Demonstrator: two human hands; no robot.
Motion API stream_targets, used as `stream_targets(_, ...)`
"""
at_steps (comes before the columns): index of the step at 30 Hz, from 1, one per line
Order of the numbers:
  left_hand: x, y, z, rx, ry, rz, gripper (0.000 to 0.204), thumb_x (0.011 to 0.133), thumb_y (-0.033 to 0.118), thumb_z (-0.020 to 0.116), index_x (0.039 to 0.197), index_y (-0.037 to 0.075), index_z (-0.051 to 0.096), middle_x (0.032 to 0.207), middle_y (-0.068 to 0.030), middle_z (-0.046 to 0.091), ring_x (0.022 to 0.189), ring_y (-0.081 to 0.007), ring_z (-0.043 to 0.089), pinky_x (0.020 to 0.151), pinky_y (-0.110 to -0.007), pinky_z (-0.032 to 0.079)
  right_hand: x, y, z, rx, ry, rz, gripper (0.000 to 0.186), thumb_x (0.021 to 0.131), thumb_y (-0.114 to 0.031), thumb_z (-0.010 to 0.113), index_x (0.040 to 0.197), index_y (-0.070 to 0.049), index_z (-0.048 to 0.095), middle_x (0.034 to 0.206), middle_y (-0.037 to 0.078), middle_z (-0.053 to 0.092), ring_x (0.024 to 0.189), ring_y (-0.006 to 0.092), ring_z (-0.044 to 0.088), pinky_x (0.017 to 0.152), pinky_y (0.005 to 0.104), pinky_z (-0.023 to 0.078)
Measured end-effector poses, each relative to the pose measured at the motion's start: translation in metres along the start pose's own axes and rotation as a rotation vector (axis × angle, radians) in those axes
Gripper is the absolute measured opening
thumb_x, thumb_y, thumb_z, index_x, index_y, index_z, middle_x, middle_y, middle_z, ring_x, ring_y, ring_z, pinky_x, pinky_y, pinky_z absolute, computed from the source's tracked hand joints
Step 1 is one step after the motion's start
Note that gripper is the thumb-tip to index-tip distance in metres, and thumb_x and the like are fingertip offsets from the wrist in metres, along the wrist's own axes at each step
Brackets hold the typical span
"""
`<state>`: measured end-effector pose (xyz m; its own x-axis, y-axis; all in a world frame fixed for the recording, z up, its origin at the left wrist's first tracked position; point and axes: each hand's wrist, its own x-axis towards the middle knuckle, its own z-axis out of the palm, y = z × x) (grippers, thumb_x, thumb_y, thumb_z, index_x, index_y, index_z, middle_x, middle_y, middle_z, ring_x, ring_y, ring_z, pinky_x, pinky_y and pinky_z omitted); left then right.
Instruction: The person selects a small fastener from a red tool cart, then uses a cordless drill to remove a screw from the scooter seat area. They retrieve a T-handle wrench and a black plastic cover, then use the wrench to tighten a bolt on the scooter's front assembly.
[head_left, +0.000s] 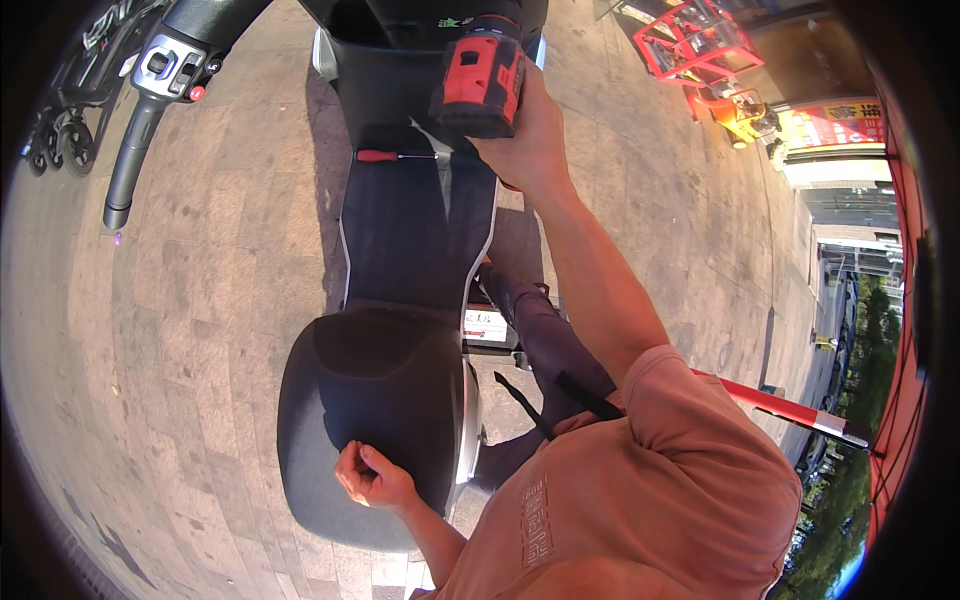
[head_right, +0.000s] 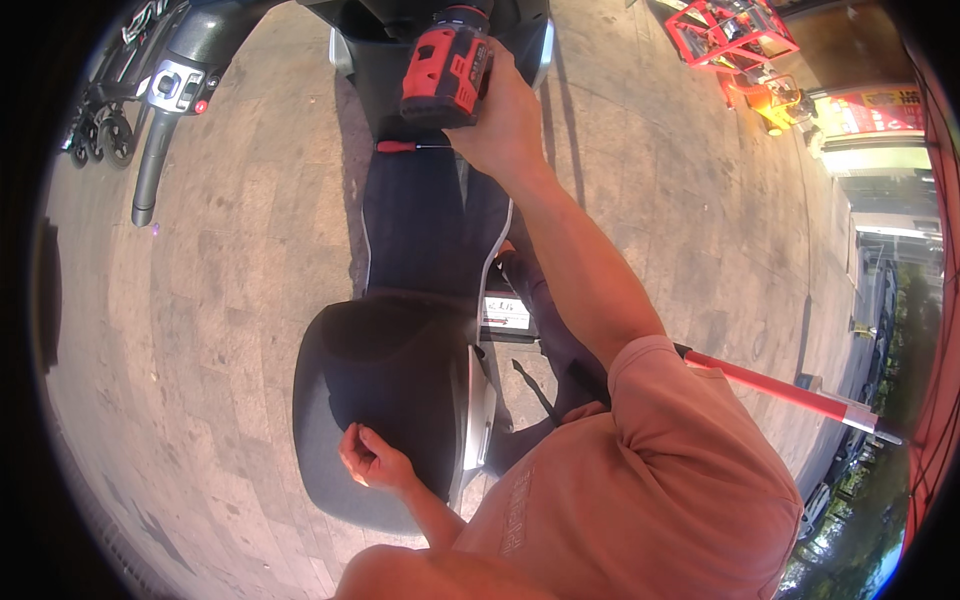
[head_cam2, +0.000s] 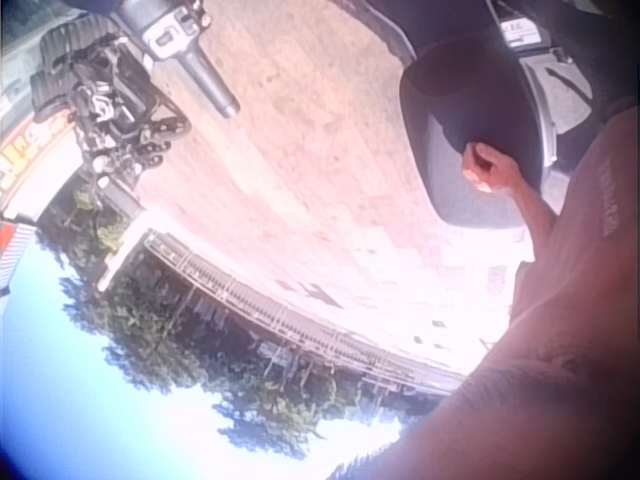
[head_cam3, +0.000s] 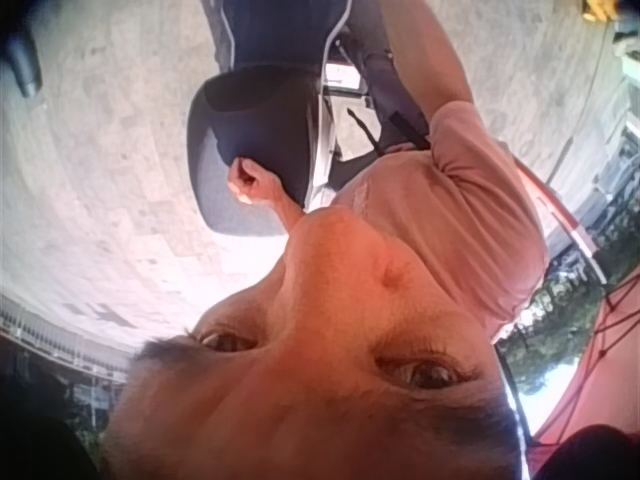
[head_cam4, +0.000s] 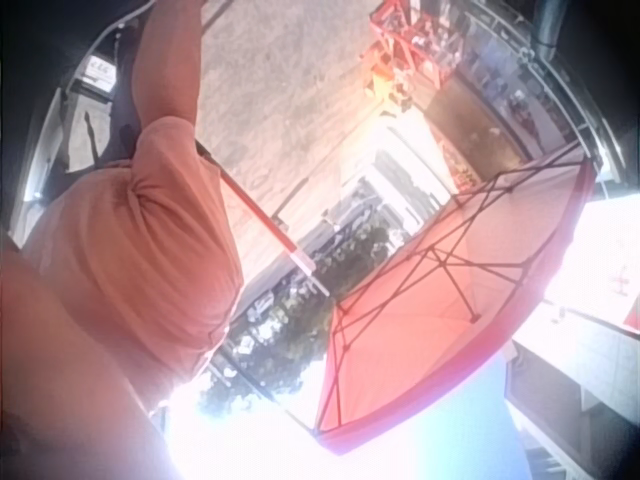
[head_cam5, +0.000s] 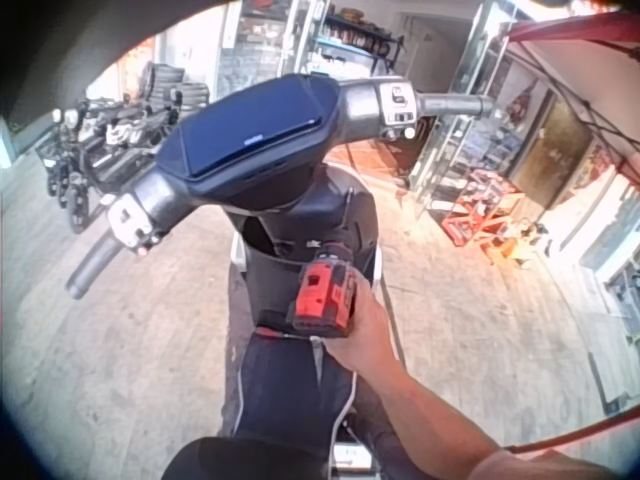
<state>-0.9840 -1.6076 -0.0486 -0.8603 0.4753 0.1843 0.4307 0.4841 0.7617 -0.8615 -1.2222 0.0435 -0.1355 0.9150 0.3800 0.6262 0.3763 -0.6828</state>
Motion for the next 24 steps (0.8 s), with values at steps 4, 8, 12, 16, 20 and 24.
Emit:
stream_targets(4, -0.001, 0.001, 0.0, -0.006, -0.01, -0.014, 0.015, 0.088, 0.013, 0.059, 0.091, -0.001, 0.063, 0.085, -0.0095, 0.06, 0.069, -0.0193, 0.056, 0.052, -0.027, 0.043, 0.003, 0.0, 0.001, 0.006, 0.029, -0.036, 0.079, 0.064, -0.013, 0.079, 0.131, -0.004, 0.037, 0.105, 0.011, 0.063, 0.098, 0.0255, 0.063, 0.084, 0.0325, 0.049)
stream_targets(8, 0.0, 0.001, 0.001, -0.005, 0.003, 0.025, 0.015, 0.087, 0.013, 0.059, 0.092, -0.001, 0.063, 0.085, -0.0094, 0.059, 0.067, -0.0182, 0.055, 0.051, -0.026, 0.043, 0.007, 0.005, 0.004, 0.071, 0.039, -0.059, 0.079, 0.064, -0.015, 0.08, 0.13, -0.005, 0.037, 0.106, 0.011, 0.063, 0.098, 0.0263, 0.063, 0.085, 0.0328, 0.048)
stream_targets(12, 0.0, 0.0, 0.0, -0.011, -0.015, 0.006, 0.015, 0.087, 0.013, 0.06, 0.091, -0.001, 0.062, 0.085, -0.0096, 0.059, 0.068, -0.0191, 0.056, 0.051, -0.026, 0.044, 0.009, 0.009, 0.008, 0.102, 0.012, -0.018, 0.08, 0.063, -0.017, 0.081, 0.13, -0.004, 0.038, 0.107, 0.012, 0.063, 0.099, 0.0269, 0.062, 0.086, 0.0328, 0.048)
stream_targets(16, 0.0, 0.0, 0.0, -0.016, 0.001, 0.012, 0.015, 0.087, 0.014, 0.06, 0.091, -0.001, 0.062, 0.084, -0.0096, 0.059, 0.068, -0.0193, 0.056, 0.051, -0.026, 0.044, 0.008, 0.009, 0.011, 0.053, 0.029, -0.006, 0.081, 0.063, -0.016, 0.082, 0.129, -0.003, 0.038, 0.107, 0.013, 0.062, 0.1, 0.0277, 0.062, 0.086, 0.0328, 0.048)
stream_targets(20, 0.0, -0.001, 0.001, -0.011, 0.007, 0.019, 0.015, 0.087, 0.014, 0.06, 0.09, -0.001, 0.062, 0.083, -0.0093, 0.059, 0.067, -0.0188, 0.055, 0.05, -0.026, 0.043, 0.008, 0.005, 0.012, 0.081, 0.051, -0.035, 0.08, 0.063, -0.015, 0.081, 0.129, -0.003, 0.038, 0.108, 0.013, 0.062, 0.1, 0.0283, 0.062, 0.086, 0.0331, 0.048)
stream_targets(24, 0.001, 0.0, 0.002, -0.019, 0.01, 0.002, 0.015, 0.087, 0.014, 0.06, 0.09, -0.001, 0.062, 0.083, -0.009, 0.059, 0.066, -0.0181, 0.055, 0.05, -0.026, 0.043, 0.007, 0.0, 0.008, 0.047, 0.048, -0.015, 0.08, 0.063, -0.015, 0.081, 0.129, -0.003, 0.038, 0.108, 0.014, 0.062, 0.1, 0.0281, 0.062, 0.086, 0.0337, 0.048)
